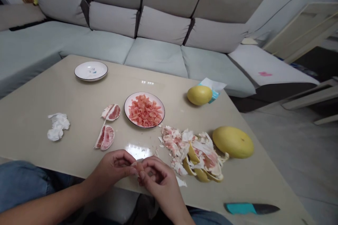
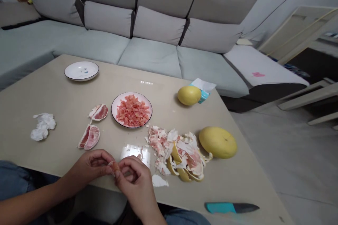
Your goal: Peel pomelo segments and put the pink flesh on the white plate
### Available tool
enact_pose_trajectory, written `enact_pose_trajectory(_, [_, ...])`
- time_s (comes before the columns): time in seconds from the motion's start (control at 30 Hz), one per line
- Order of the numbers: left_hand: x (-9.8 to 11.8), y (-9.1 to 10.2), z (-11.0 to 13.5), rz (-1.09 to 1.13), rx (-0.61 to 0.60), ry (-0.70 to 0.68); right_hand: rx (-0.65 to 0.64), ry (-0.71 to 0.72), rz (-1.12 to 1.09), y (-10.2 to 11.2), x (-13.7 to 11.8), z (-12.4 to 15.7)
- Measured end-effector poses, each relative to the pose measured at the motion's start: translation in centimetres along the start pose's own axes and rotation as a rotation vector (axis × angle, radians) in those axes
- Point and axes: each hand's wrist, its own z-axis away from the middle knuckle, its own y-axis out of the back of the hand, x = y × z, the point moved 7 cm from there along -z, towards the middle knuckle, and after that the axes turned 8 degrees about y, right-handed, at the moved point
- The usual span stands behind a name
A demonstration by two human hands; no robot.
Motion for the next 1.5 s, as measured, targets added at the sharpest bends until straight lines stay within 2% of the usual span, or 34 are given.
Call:
enact_pose_trajectory(0.23, [0.7, 0.2, 0.3, -0.069, 0.063, -0.052, 0.01, 0.067, 0.084, 0.3, -0.6, -0.1])
enact_pose_trajectory(0.47, [0.8, 0.2, 0.3, -0.109, 0.077, -0.069, -0.001, 0.118, 0.121, 0.3, -1.0, 0.0])
enact_pose_trajectory(0.7, [0.7, 0.3, 0.1, -0.06, 0.085, -0.024, 0.051, 0.038, 0.003, 0.4, -0.6, -0.1])
enact_pose_trajectory(0.9, [1.2, 0.2, 0.3, -0.033, 0.079, -0.057, 0.063, 0.012, -0.096, 0.6, -0.1, -0.3])
enact_pose_trajectory(1.2, [1.2, 0.6, 0.3, 0.012, 0.116, -0.088, 0.113, -0.103, -0.404, 0.1, 1.7, 0.2])
enact_pose_trajectory(1.5, [1.5, 0.8, 0.5, 0.044, 0.149, -0.073, 0.168, -0.091, -0.476, 0.5, 1.9, 0.1])
